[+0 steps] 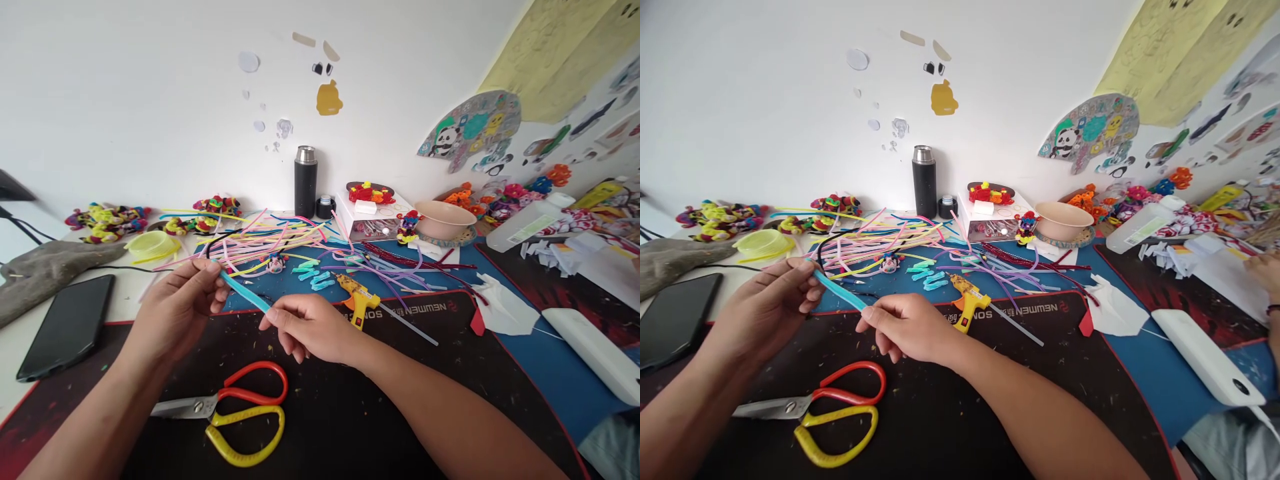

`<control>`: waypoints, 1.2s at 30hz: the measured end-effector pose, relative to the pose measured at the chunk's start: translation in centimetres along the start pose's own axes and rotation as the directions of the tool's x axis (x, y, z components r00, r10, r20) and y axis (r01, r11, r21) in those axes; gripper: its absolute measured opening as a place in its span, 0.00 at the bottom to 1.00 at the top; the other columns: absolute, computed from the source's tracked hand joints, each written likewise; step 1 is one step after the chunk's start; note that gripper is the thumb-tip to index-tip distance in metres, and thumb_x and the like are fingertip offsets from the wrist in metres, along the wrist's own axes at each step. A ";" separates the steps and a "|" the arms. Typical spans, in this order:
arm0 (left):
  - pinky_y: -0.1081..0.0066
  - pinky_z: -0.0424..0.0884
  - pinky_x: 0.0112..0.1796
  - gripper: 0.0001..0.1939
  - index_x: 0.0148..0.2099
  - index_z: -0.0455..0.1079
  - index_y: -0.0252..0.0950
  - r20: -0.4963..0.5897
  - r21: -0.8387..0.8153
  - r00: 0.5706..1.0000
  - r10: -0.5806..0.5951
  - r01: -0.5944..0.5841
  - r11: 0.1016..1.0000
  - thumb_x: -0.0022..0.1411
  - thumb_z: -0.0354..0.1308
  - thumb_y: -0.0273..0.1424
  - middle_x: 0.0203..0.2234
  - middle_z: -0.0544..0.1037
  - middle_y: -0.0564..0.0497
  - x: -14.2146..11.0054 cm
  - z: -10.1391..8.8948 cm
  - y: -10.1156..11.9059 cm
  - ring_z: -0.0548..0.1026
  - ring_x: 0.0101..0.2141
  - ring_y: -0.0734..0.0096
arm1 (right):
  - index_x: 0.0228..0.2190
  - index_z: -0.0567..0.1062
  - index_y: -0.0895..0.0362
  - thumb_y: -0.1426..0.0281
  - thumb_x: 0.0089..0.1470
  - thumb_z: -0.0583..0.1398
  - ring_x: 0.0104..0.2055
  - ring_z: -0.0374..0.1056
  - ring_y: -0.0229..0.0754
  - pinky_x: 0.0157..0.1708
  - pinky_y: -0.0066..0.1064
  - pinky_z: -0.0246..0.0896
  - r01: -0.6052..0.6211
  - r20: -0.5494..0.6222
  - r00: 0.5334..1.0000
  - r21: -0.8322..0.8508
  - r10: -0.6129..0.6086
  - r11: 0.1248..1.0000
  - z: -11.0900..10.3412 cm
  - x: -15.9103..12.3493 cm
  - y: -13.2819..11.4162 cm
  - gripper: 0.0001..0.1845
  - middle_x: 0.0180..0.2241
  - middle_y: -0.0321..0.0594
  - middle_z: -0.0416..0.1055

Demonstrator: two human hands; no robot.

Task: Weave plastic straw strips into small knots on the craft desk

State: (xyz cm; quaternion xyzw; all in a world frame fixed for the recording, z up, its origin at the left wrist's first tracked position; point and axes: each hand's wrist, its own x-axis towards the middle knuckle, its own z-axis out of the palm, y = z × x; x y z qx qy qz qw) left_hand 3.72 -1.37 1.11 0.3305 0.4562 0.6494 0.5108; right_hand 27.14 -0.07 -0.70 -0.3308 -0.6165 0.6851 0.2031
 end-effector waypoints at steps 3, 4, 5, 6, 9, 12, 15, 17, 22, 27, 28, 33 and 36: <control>0.81 0.70 0.21 0.17 0.31 0.81 0.34 0.011 0.009 1.000 -0.015 0.015 1.000 0.47 0.86 0.34 0.20 0.78 0.54 -0.2 0.3 -0.1 0.74 0.21 0.76 | 0.42 0.78 0.58 0.59 0.75 0.62 0.19 0.65 0.31 0.22 0.22 0.58 0.009 -0.024 1.000 -0.024 -0.009 1.000 0.2 0.0 -0.1 0.14 0.22 0.28 0.71; 0.81 0.70 0.21 0.18 0.31 0.81 0.34 0.015 0.009 1.000 -0.019 0.019 1.000 0.47 0.86 0.35 0.20 0.78 0.54 -0.2 0.3 -0.1 0.74 0.21 0.76 | 0.41 0.78 0.58 0.60 0.75 0.63 0.19 0.65 0.31 0.22 0.22 0.58 0.010 -0.037 0.999 -0.031 -0.011 0.999 0.2 0.0 -0.1 0.13 0.22 0.27 0.70; 0.81 0.70 0.22 0.19 0.31 0.81 0.34 0.021 0.007 1.000 -0.023 0.022 1.000 0.46 0.87 0.36 0.20 0.78 0.54 -0.2 0.3 -0.1 0.74 0.22 0.76 | 0.41 0.78 0.58 0.60 0.74 0.63 0.18 0.65 0.31 0.23 0.22 0.58 0.014 -0.049 0.999 -0.036 -0.016 0.999 0.2 0.0 0.0 0.13 0.21 0.27 0.70; 0.81 0.70 0.22 0.20 0.31 0.81 0.34 0.028 0.004 0.999 -0.027 0.026 1.000 0.45 0.87 0.37 0.21 0.78 0.54 -0.2 0.3 -0.2 0.74 0.22 0.76 | 0.41 0.78 0.58 0.60 0.74 0.63 0.18 0.65 0.31 0.23 0.22 0.58 0.025 -0.055 0.998 -0.035 -0.026 0.999 0.1 0.1 0.1 0.14 0.21 0.27 0.69; 0.81 0.68 0.20 0.23 0.30 0.79 0.34 0.059 -0.009 0.997 -0.042 0.043 0.999 0.45 0.88 0.40 0.21 0.77 0.54 -0.3 0.2 -0.4 0.73 0.21 0.76 | 0.40 0.79 0.58 0.57 0.75 0.62 0.18 0.65 0.32 0.23 0.23 0.57 0.066 -0.030 0.997 0.018 -0.066 0.998 -0.2 0.3 0.5 0.17 0.19 0.26 0.66; 0.80 0.65 0.17 0.24 0.32 0.82 0.33 0.104 -0.015 0.993 -0.062 0.064 0.998 0.44 0.88 0.44 0.19 0.76 0.54 -0.4 0.0 -0.6 0.69 0.19 0.77 | 0.37 0.79 0.57 0.56 0.74 0.62 0.18 0.65 0.33 0.21 0.24 0.58 0.067 0.020 0.997 0.121 -0.070 0.990 -0.4 0.4 0.8 0.18 0.18 0.25 0.62; 0.81 0.65 0.18 0.24 0.39 0.88 0.35 0.187 -0.014 0.980 -0.062 0.066 0.998 0.46 0.87 0.46 0.17 0.74 0.55 -0.6 -0.4 -0.8 0.67 0.18 0.79 | 0.35 0.78 0.57 0.55 0.72 0.64 0.17 0.64 0.33 0.21 0.25 0.57 0.038 0.048 0.998 0.190 -0.048 0.981 -0.4 0.4 0.7 0.19 0.18 0.25 0.61; 0.82 0.66 0.20 0.22 0.41 0.90 0.37 0.249 -0.012 0.967 -0.052 0.057 0.998 0.50 0.86 0.46 0.16 0.73 0.55 -0.7 -0.4 -0.8 0.67 0.17 0.80 | 0.34 0.78 0.57 0.54 0.71 0.65 0.17 0.63 0.33 0.21 0.25 0.57 0.018 0.064 0.997 0.215 -0.032 0.977 -0.5 0.3 0.5 0.20 0.17 0.24 0.60; 0.81 0.68 0.21 0.19 0.37 0.90 0.39 0.263 0.007 0.964 -0.038 0.037 0.999 0.48 0.86 0.45 0.14 0.71 0.56 -0.7 -0.1 -0.5 0.65 0.16 0.81 | 0.31 0.77 0.57 0.52 0.69 0.67 0.16 0.62 0.33 0.21 0.26 0.56 -0.005 0.100 0.995 0.226 -0.018 0.974 -0.5 0.3 0.6 0.23 0.16 0.23 0.58; 0.81 0.67 0.17 0.24 0.32 0.88 0.35 0.154 0.047 0.986 -0.065 0.058 0.997 0.39 0.89 0.45 0.17 0.76 0.52 -0.7 0.2 -0.6 0.69 0.18 0.77 | 0.31 0.77 0.57 0.52 0.68 0.67 0.16 0.61 0.33 0.20 0.26 0.57 0.000 0.086 0.996 0.261 -0.023 0.965 -0.7 0.5 0.8 0.23 0.16 0.24 0.58; 0.81 0.67 0.17 0.24 0.32 0.88 0.34 0.147 0.050 0.987 -0.066 0.060 0.997 0.38 0.90 0.45 0.17 0.77 0.51 -0.7 0.2 -0.6 0.70 0.18 0.77 | 0.31 0.77 0.57 0.53 0.69 0.67 0.16 0.61 0.33 0.20 0.26 0.57 0.003 0.079 0.997 0.267 -0.025 0.964 -0.8 0.6 0.8 0.22 0.16 0.24 0.58; 0.81 0.67 0.16 0.25 0.29 0.87 0.34 0.097 0.059 0.994 -0.059 0.053 0.997 0.35 0.90 0.44 0.17 0.78 0.51 -0.7 0.3 -0.8 0.72 0.18 0.76 | 0.30 0.77 0.57 0.57 0.70 0.65 0.16 0.60 0.33 0.20 0.26 0.57 0.002 0.068 0.997 0.290 -0.023 0.957 -0.9 0.7 0.6 0.20 0.16 0.24 0.58; 0.81 0.70 0.18 0.25 0.29 0.86 0.33 0.054 0.053 0.998 -0.041 0.038 0.998 0.35 0.91 0.43 0.18 0.79 0.51 -0.6 0.3 -0.8 0.73 0.20 0.76 | 0.33 0.79 0.58 0.55 0.71 0.64 0.17 0.61 0.33 0.20 0.26 0.56 0.027 0.059 0.997 0.263 -0.044 0.964 -0.9 0.7 0.5 0.20 0.17 0.26 0.62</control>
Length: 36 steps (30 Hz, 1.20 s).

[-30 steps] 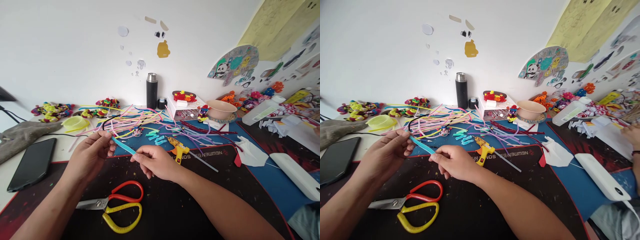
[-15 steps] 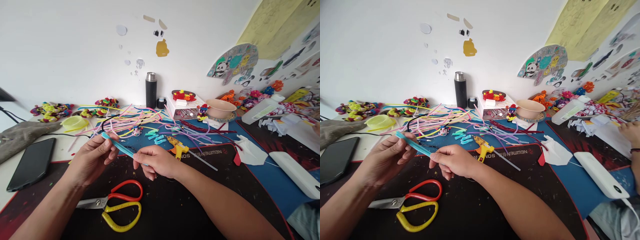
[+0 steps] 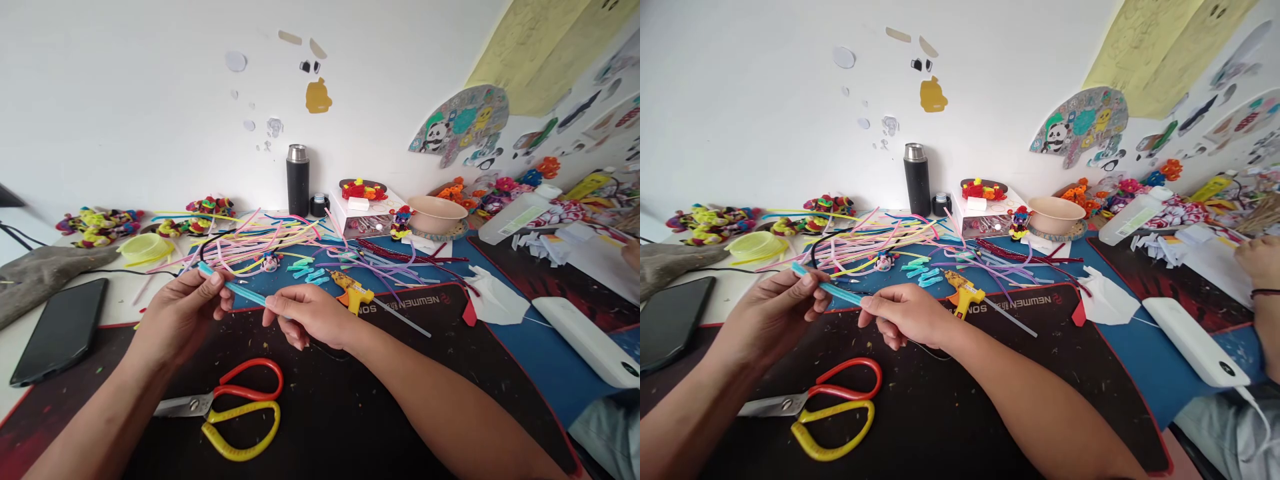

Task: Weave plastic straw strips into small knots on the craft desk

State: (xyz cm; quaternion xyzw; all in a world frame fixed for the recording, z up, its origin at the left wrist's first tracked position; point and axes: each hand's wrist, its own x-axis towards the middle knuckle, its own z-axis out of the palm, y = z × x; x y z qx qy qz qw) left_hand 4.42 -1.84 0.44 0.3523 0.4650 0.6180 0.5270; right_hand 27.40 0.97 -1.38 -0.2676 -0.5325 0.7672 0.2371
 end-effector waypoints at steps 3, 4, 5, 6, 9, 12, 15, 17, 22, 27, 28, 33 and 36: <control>0.81 0.71 0.20 0.26 0.31 0.86 0.33 -0.037 -0.018 0.999 0.010 -0.011 1.000 0.35 0.91 0.43 0.19 0.79 0.52 0.2 -0.1 0.0 0.73 0.20 0.77 | 0.37 0.80 0.57 0.53 0.73 0.63 0.17 0.63 0.32 0.20 0.25 0.55 0.030 -0.035 0.999 -0.119 -0.035 0.992 0.0 0.0 0.0 0.21 0.19 0.28 0.67; 0.82 0.71 0.20 0.27 0.31 0.87 0.33 -0.048 -0.026 0.999 0.015 -0.016 1.000 0.34 0.91 0.43 0.19 0.79 0.52 0.2 -0.1 0.0 0.73 0.20 0.77 | 0.38 0.80 0.57 0.53 0.73 0.62 0.18 0.64 0.32 0.20 0.25 0.55 0.034 -0.048 0.998 -0.158 -0.042 0.987 0.0 -0.1 0.0 0.21 0.20 0.28 0.68; 0.82 0.71 0.20 0.27 0.32 0.87 0.33 -0.057 -0.034 0.998 0.019 -0.021 0.999 0.34 0.91 0.43 0.19 0.78 0.53 0.3 -0.1 0.0 0.73 0.21 0.77 | 0.38 0.80 0.57 0.53 0.74 0.62 0.18 0.64 0.32 0.20 0.25 0.55 0.035 -0.058 0.997 -0.187 -0.046 0.982 0.0 -0.1 0.1 0.21 0.20 0.28 0.69; 0.82 0.71 0.20 0.27 0.32 0.87 0.32 -0.063 -0.040 0.998 0.024 -0.026 0.999 0.34 0.91 0.43 0.19 0.78 0.53 0.3 -0.1 0.0 0.73 0.21 0.77 | 0.38 0.80 0.57 0.53 0.74 0.62 0.18 0.64 0.32 0.21 0.24 0.56 0.035 -0.066 0.997 -0.207 -0.049 0.978 0.0 -0.1 0.1 0.21 0.20 0.28 0.68; 0.82 0.71 0.20 0.27 0.33 0.87 0.32 -0.072 -0.054 0.997 0.035 -0.039 0.998 0.34 0.91 0.41 0.19 0.79 0.53 0.3 -0.1 0.0 0.73 0.21 0.77 | 0.37 0.80 0.57 0.54 0.75 0.62 0.17 0.63 0.32 0.21 0.24 0.56 0.040 -0.081 0.995 -0.226 -0.060 0.973 0.0 -0.1 0.1 0.21 0.19 0.28 0.68; 0.82 0.71 0.20 0.26 0.33 0.87 0.32 -0.080 -0.068 0.995 0.055 -0.061 0.996 0.34 0.91 0.40 0.20 0.79 0.53 0.3 -0.2 0.0 0.73 0.22 0.77 | 0.36 0.80 0.57 0.54 0.75 0.62 0.17 0.63 0.32 0.21 0.24 0.56 0.032 -0.091 0.994 -0.211 -0.052 0.977 0.0 0.0 0.1 0.21 0.19 0.28 0.68; 0.82 0.71 0.21 0.25 0.32 0.87 0.34 -0.087 -0.085 0.993 0.080 -0.088 0.993 0.34 0.91 0.40 0.20 0.79 0.53 0.4 -0.2 0.1 0.73 0.22 0.77 | 0.36 0.80 0.57 0.53 0.74 0.63 0.17 0.64 0.32 0.21 0.24 0.55 -0.002 -0.080 0.997 -0.185 -0.014 0.983 -0.1 0.0 0.0 0.21 0.19 0.28 0.68; 0.82 0.71 0.21 0.23 0.32 0.87 0.33 -0.087 -0.091 0.992 0.094 -0.102 0.991 0.36 0.90 0.39 0.20 0.78 0.53 0.4 -0.2 0.2 0.72 0.22 0.77 | 0.36 0.80 0.57 0.51 0.73 0.63 0.18 0.64 0.32 0.20 0.24 0.55 -0.019 -0.065 0.998 -0.162 0.009 0.987 -0.1 0.0 0.1 0.22 0.19 0.28 0.68; 0.82 0.69 0.21 0.13 0.31 0.86 0.32 -0.085 -0.097 0.991 0.108 -0.116 0.988 0.47 0.86 0.31 0.20 0.77 0.53 0.4 -0.2 0.3 0.72 0.22 0.77 | 0.33 0.80 0.57 0.51 0.69 0.67 0.18 0.63 0.32 0.20 0.25 0.56 -0.011 -0.050 0.999 -0.029 0.009 1.000 -0.1 0.2 0.3 0.22 0.18 0.27 0.66; 0.81 0.69 0.21 0.12 0.31 0.85 0.31 -0.097 -0.108 0.990 0.105 -0.116 0.987 0.47 0.84 0.28 0.20 0.77 0.52 0.4 -0.3 0.4 0.72 0.22 0.76 | 0.32 0.81 0.57 0.49 0.62 0.72 0.18 0.60 0.33 0.20 0.27 0.56 0.017 -0.042 0.999 0.052 -0.015 0.999 -0.1 0.3 0.3 0.23 0.17 0.26 0.65; 0.81 0.69 0.21 0.12 0.31 0.85 0.31 -0.099 -0.110 0.990 0.102 -0.112 0.988 0.47 0.84 0.27 0.20 0.78 0.51 0.4 -0.3 0.4 0.72 0.22 0.76 | 0.32 0.81 0.57 0.49 0.60 0.73 0.18 0.60 0.33 0.20 0.27 0.56 0.016 -0.043 0.999 0.054 -0.014 0.998 -0.1 0.3 0.3 0.24 0.17 0.26 0.64; 0.81 0.69 0.20 0.10 0.30 0.84 0.31 -0.104 -0.138 0.991 0.084 -0.098 0.985 0.49 0.82 0.25 0.21 0.78 0.51 0.5 -0.4 0.2 0.72 0.22 0.76 | 0.30 0.81 0.57 0.49 0.58 0.74 0.17 0.59 0.33 0.21 0.28 0.54 0.039 -0.029 0.999 0.053 -0.037 0.998 0.0 0.2 -0.1 0.24 0.15 0.24 0.60; 0.83 0.68 0.19 0.11 0.31 0.83 0.31 -0.104 -0.179 0.993 0.060 -0.078 0.981 0.48 0.82 0.24 0.20 0.76 0.53 0.6 -0.5 0.2 0.70 0.21 0.79 | 0.30 0.80 0.56 0.49 0.60 0.72 0.16 0.58 0.33 0.21 0.29 0.54 0.080 -0.044 0.996 0.023 -0.079 0.997 0.1 0.0 -0.4 0.23 0.14 0.23 0.58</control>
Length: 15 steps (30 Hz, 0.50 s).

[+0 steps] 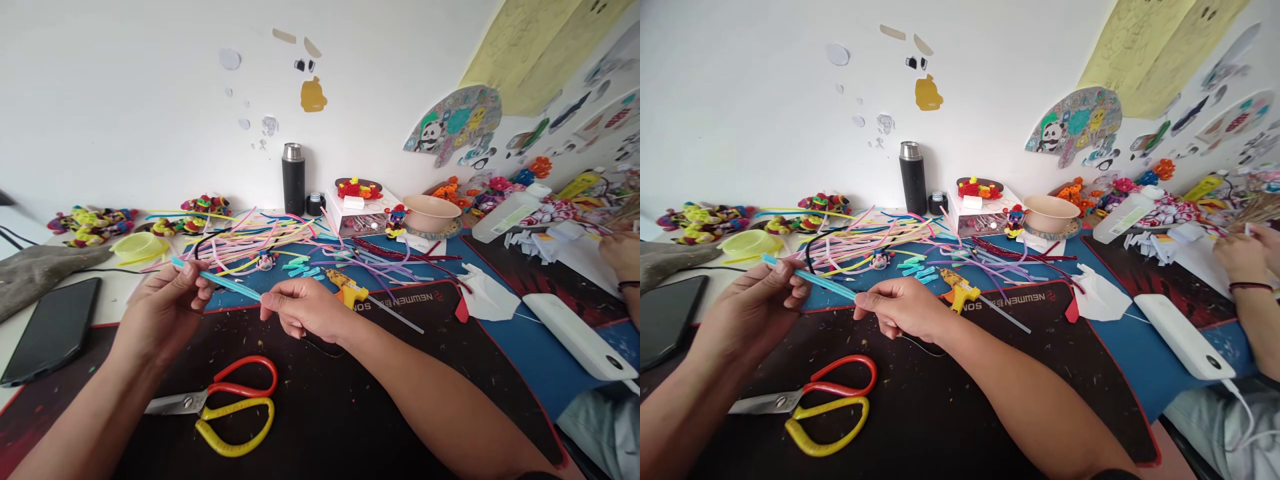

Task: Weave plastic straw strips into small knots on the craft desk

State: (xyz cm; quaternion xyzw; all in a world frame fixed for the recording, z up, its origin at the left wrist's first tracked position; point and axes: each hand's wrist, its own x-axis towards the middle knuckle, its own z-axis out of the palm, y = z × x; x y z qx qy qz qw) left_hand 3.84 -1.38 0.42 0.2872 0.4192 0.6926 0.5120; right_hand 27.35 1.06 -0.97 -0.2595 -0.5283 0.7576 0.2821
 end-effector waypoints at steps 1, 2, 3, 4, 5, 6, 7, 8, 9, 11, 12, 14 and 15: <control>0.84 0.67 0.19 0.11 0.31 0.83 0.30 0.002 -0.013 1.000 -0.013 0.013 1.000 0.48 0.82 0.24 0.19 0.75 0.54 0.1 0.0 0.0 0.69 0.20 0.80 | 0.30 0.80 0.56 0.49 0.60 0.72 0.16 0.57 0.33 0.21 0.29 0.53 0.014 -0.003 1.000 -0.011 -0.014 1.000 0.1 0.0 -0.1 0.23 0.14 0.23 0.57; 0.84 0.66 0.18 0.11 0.31 0.83 0.30 0.003 -0.024 1.000 -0.026 0.026 0.999 0.48 0.82 0.24 0.19 0.74 0.55 0.1 0.0 0.1 0.67 0.19 0.81 | 0.29 0.80 0.56 0.49 0.60 0.72 0.16 0.57 0.33 0.21 0.29 0.53 0.024 -0.001 1.000 -0.021 -0.024 0.999 0.1 -0.1 -0.2 0.24 0.13 0.23 0.58; 0.84 0.66 0.18 0.11 0.31 0.82 0.30 0.004 -0.031 0.999 -0.038 0.038 0.999 0.49 0.81 0.24 0.18 0.73 0.56 0.1 0.0 0.2 0.66 0.18 0.81 | 0.29 0.79 0.56 0.48 0.60 0.72 0.16 0.57 0.33 0.21 0.29 0.52 0.033 0.002 0.999 -0.029 -0.033 0.999 0.1 -0.1 -0.3 0.24 0.13 0.23 0.57; 0.84 0.67 0.18 0.11 0.31 0.82 0.30 0.001 -0.035 0.999 -0.047 0.047 0.998 0.49 0.81 0.24 0.18 0.73 0.56 0.2 0.1 0.2 0.66 0.18 0.81 | 0.30 0.79 0.56 0.48 0.60 0.72 0.16 0.57 0.33 0.21 0.29 0.52 0.040 0.002 0.999 -0.033 -0.040 0.999 0.1 -0.1 -0.3 0.24 0.13 0.23 0.57; 0.83 0.68 0.18 0.10 0.30 0.82 0.30 -0.005 -0.035 0.999 -0.053 0.053 0.998 0.49 0.81 0.23 0.18 0.74 0.55 0.2 0.1 0.3 0.68 0.18 0.80 | 0.30 0.79 0.57 0.48 0.59 0.72 0.16 0.56 0.33 0.21 0.29 0.51 0.045 -0.004 0.999 -0.031 -0.045 0.999 0.1 0.0 -0.3 0.25 0.14 0.23 0.57; 0.83 0.69 0.18 0.10 0.29 0.81 0.30 -0.014 -0.035 0.998 -0.059 0.059 0.998 0.49 0.81 0.22 0.18 0.75 0.54 0.2 0.2 0.3 0.69 0.19 0.79 | 0.30 0.79 0.57 0.48 0.59 0.72 0.16 0.56 0.33 0.21 0.29 0.51 0.050 -0.019 0.999 -0.024 -0.050 0.998 0.0 0.0 -0.2 0.25 0.14 0.22 0.56; 0.83 0.69 0.18 0.10 0.28 0.81 0.31 -0.025 -0.035 0.998 -0.065 0.064 0.997 0.48 0.81 0.22 0.19 0.76 0.53 0.2 0.3 0.3 0.71 0.19 0.78 | 0.30 0.79 0.57 0.47 0.59 0.72 0.16 0.56 0.33 0.21 0.29 0.50 0.056 -0.040 0.998 -0.013 -0.056 0.998 0.0 0.1 -0.2 0.25 0.14 0.22 0.56; 0.83 0.70 0.18 0.11 0.28 0.81 0.31 -0.034 -0.036 0.997 -0.074 0.073 0.997 0.48 0.81 0.21 0.20 0.77 0.53 0.1 0.4 0.3 0.72 0.20 0.77 | 0.31 0.79 0.57 0.47 0.59 0.72 0.16 0.55 0.32 0.20 0.28 0.50 0.062 -0.067 0.996 0.003 -0.062 0.998 -0.1 0.2 -0.1 0.26 0.14 0.22 0.55; 0.83 0.70 0.17 0.11 0.29 0.81 0.31 -0.042 -0.040 0.996 -0.084 0.083 0.996 0.47 0.81 0.21 0.20 0.78 0.52 0.1 0.4 0.2 0.73 0.20 0.77 | 0.31 0.79 0.57 0.46 0.59 0.72 0.16 0.54 0.32 0.20 0.28 0.49 0.067 -0.096 0.993 0.021 -0.065 0.998 -0.3 0.4 0.0 0.26 0.14 0.22 0.55; 0.83 0.70 0.17 0.11 0.31 0.82 0.29 -0.055 -0.050 0.993 -0.108 0.106 0.993 0.48 0.81 0.20 0.20 0.78 0.52 0.1 0.5 0.0 0.74 0.20 0.76 | 0.31 0.79 0.57 0.44 0.57 0.72 0.16 0.54 0.32 0.19 0.28 0.48 0.077 -0.145 0.987 0.056 -0.068 0.995 -0.5 0.5 0.1 0.28 0.15 0.22 0.55; 0.83 0.71 0.18 0.10 0.32 0.82 0.28 -0.060 -0.058 0.991 -0.120 0.116 0.992 0.49 0.80 0.20 0.20 0.78 0.52 0.1 0.6 0.0 0.75 0.20 0.76 | 0.31 0.79 0.57 0.43 0.56 0.73 0.16 0.54 0.32 0.19 0.28 0.48 0.079 -0.164 0.984 0.070 -0.066 0.994 -0.5 0.6 0.1 0.29 0.15 0.23 0.55; 0.84 0.72 0.19 0.09 0.34 0.82 0.28 -0.075 -0.078 0.988 -0.132 0.126 0.989 0.52 0.79 0.19 0.21 0.79 0.51 0.2 0.6 0.0 0.77 0.21 0.75 | 0.32 0.79 0.58 0.42 0.55 0.73 0.17 0.55 0.32 0.18 0.28 0.47 0.071 -0.187 0.981 0.089 -0.054 0.994 -0.6 0.6 0.0 0.30 0.16 0.24 0.57; 0.84 0.73 0.20 0.07 0.34 0.81 0.28 -0.085 -0.091 0.987 -0.133 0.126 0.988 0.55 0.77 0.19 0.22 0.79 0.52 0.2 0.6 0.0 0.78 0.22 0.76 | 0.32 0.80 0.58 0.42 0.56 0.72 0.17 0.56 0.32 0.18 0.28 0.46 0.067 -0.192 0.980 0.092 -0.048 0.993 -0.7 0.6 0.0 0.30 0.17 0.24 0.59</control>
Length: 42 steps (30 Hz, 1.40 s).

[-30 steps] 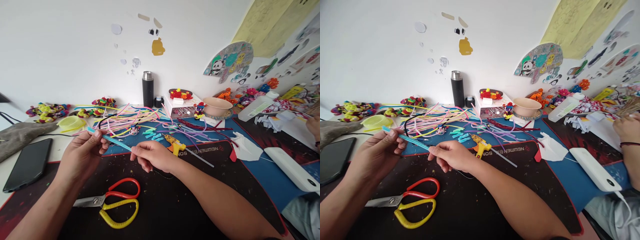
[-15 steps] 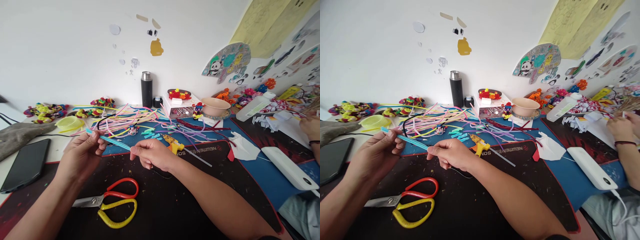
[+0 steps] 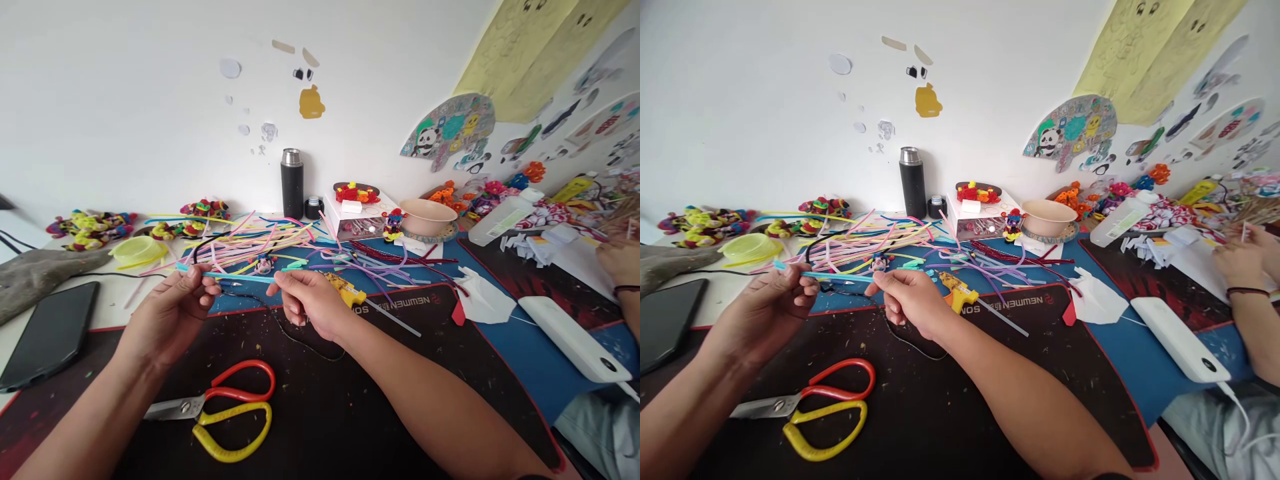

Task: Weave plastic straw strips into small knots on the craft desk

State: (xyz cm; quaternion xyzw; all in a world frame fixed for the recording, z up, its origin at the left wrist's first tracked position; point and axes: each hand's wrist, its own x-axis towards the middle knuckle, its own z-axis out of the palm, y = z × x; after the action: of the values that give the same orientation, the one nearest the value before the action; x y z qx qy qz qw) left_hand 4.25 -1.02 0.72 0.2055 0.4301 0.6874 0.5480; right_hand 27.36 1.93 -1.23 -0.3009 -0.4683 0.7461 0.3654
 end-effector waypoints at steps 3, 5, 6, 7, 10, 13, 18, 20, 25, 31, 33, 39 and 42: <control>0.86 0.75 0.22 0.05 0.36 0.80 0.31 -0.033 -0.039 0.999 0.004 -0.006 0.999 0.62 0.72 0.19 0.22 0.79 0.53 0.0 0.2 0.3 0.78 0.22 0.78 | 0.35 0.79 0.57 0.42 0.58 0.71 0.16 0.58 0.32 0.17 0.27 0.46 -0.004 -0.004 1.000 0.000 0.004 1.000 0.0 0.0 0.1 0.29 0.18 0.25 0.63; 0.87 0.76 0.23 0.06 0.36 0.80 0.32 -0.048 -0.055 0.999 0.005 -0.008 0.998 0.64 0.69 0.18 0.22 0.79 0.54 -0.2 0.5 0.4 0.79 0.22 0.78 | 0.37 0.80 0.57 0.43 0.59 0.71 0.16 0.59 0.32 0.17 0.27 0.47 -0.001 -0.003 1.000 -0.014 0.001 1.000 -0.1 0.0 0.3 0.28 0.19 0.25 0.64; 0.87 0.76 0.23 0.07 0.35 0.80 0.33 -0.052 -0.058 0.999 0.004 -0.007 0.998 0.64 0.69 0.18 0.22 0.80 0.54 -0.4 0.7 0.4 0.79 0.22 0.78 | 0.38 0.80 0.57 0.44 0.59 0.72 0.17 0.59 0.32 0.17 0.26 0.47 -0.001 -0.001 1.000 -0.024 0.001 1.000 0.0 0.0 0.5 0.28 0.19 0.25 0.65; 0.87 0.76 0.23 0.07 0.35 0.81 0.34 -0.051 -0.055 0.999 -0.002 -0.001 0.998 0.63 0.69 0.17 0.22 0.81 0.54 -0.6 0.9 0.3 0.80 0.23 0.77 | 0.39 0.80 0.57 0.44 0.59 0.72 0.17 0.60 0.32 0.17 0.26 0.48 -0.003 0.002 1.000 -0.035 0.003 0.999 0.0 0.0 0.7 0.28 0.19 0.25 0.66; 0.84 0.78 0.21 0.08 0.33 0.82 0.34 -0.032 -0.023 0.998 -0.052 0.051 0.998 0.58 0.72 0.16 0.23 0.84 0.51 -1.1 1.3 -0.3 0.83 0.23 0.73 | 0.43 0.80 0.57 0.45 0.57 0.74 0.17 0.61 0.33 0.17 0.26 0.52 -0.014 0.016 1.000 -0.063 0.015 0.998 0.2 0.0 1.1 0.29 0.20 0.26 0.68; 0.81 0.79 0.20 0.09 0.29 0.82 0.33 -0.006 0.025 0.992 -0.123 0.123 0.992 0.51 0.77 0.16 0.23 0.86 0.48 -1.5 1.4 -1.2 0.84 0.22 0.68 | 0.44 0.80 0.57 0.46 0.55 0.75 0.17 0.61 0.32 0.18 0.26 0.53 -0.020 0.033 0.999 -0.088 0.023 0.996 0.5 -0.2 1.1 0.30 0.20 0.25 0.68; 0.78 0.81 0.21 0.13 0.31 0.86 0.34 0.074 0.118 0.974 -0.212 0.202 0.972 0.43 0.85 0.22 0.23 0.88 0.46 -1.6 1.0 -2.6 0.87 0.23 0.62 | 0.38 0.78 0.55 0.47 0.55 0.75 0.17 0.61 0.32 0.18 0.26 0.52 0.024 0.005 1.000 -0.109 -0.024 0.994 0.7 -0.2 1.1 0.26 0.20 0.25 0.67; 0.77 0.82 0.23 0.15 0.33 0.87 0.35 0.102 0.155 0.970 -0.220 0.203 0.967 0.43 0.86 0.26 0.25 0.89 0.45 -1.5 0.7 -3.0 0.88 0.25 0.61 | 0.33 0.76 0.55 0.46 0.56 0.74 0.17 0.60 0.32 0.19 0.26 0.52 0.048 0.001 0.999 -0.123 -0.048 0.991 0.7 -0.1 1.2 0.26 0.19 0.26 0.66; 0.79 0.80 0.23 0.16 0.33 0.86 0.34 0.076 0.179 0.986 -0.148 0.133 0.975 0.43 0.87 0.28 0.24 0.89 0.45 -1.3 0.4 -3.2 0.86 0.24 0.65 | 0.37 0.78 0.55 0.47 0.58 0.72 0.16 0.59 0.33 0.18 0.27 0.52 0.074 -0.012 0.997 -0.126 -0.076 0.989 0.7 -0.1 1.5 0.24 0.18 0.25 0.65; 0.77 0.82 0.25 0.19 0.32 0.87 0.36 0.058 0.158 0.993 -0.105 0.095 0.983 0.38 0.89 0.31 0.26 0.89 0.46 -1.5 0.6 -3.0 0.86 0.25 0.64 | 0.41 0.77 0.55 0.47 0.55 0.74 0.16 0.60 0.33 0.18 0.26 0.53 0.082 -0.026 0.996 -0.088 -0.084 0.993 1.0 -0.2 1.1 0.27 0.18 0.24 0.67; 0.75 0.83 0.25 0.21 0.34 0.88 0.36 0.069 0.177 0.992 -0.101 0.088 0.980 0.37 0.89 0.33 0.26 0.89 0.45 -1.6 0.6 -3.2 0.86 0.25 0.62 | 0.42 0.78 0.55 0.47 0.55 0.74 0.16 0.60 0.33 0.18 0.26 0.52 0.081 -0.014 0.996 -0.093 -0.083 0.992 1.0 -0.2 1.1 0.27 0.18 0.24 0.68; 0.72 0.84 0.29 0.22 0.35 0.89 0.38 0.137 0.292 0.990 -0.029 -0.013 0.956 0.40 0.89 0.42 0.28 0.90 0.45 -2.0 0.3 -3.6 0.86 0.28 0.61 | 0.42 0.78 0.55 0.48 0.58 0.73 0.16 0.60 0.33 0.18 0.27 0.53 0.099 -0.027 0.994 -0.108 -0.102 0.989 1.0 -0.2 1.3 0.25 0.18 0.24 0.67; 0.72 0.84 0.30 0.23 0.36 0.89 0.38 0.150 0.319 0.989 -0.012 -0.037 0.947 0.40 0.89 0.45 0.27 0.90 0.46 -2.4 0.4 -3.6 0.86 0.29 0.61 | 0.39 0.78 0.56 0.46 0.59 0.72 0.16 0.59 0.33 0.19 0.27 0.53 0.101 -0.030 0.994 -0.111 -0.105 0.989 1.0 -0.2 1.4 0.26 0.17 0.24 0.66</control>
State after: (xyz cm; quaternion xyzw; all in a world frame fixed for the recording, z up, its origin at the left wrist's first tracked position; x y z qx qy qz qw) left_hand 7.35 -2.95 -1.52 0.3456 0.4925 0.5943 0.5337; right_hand 26.34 0.88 -2.13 -0.3090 -0.5169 0.6939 0.3948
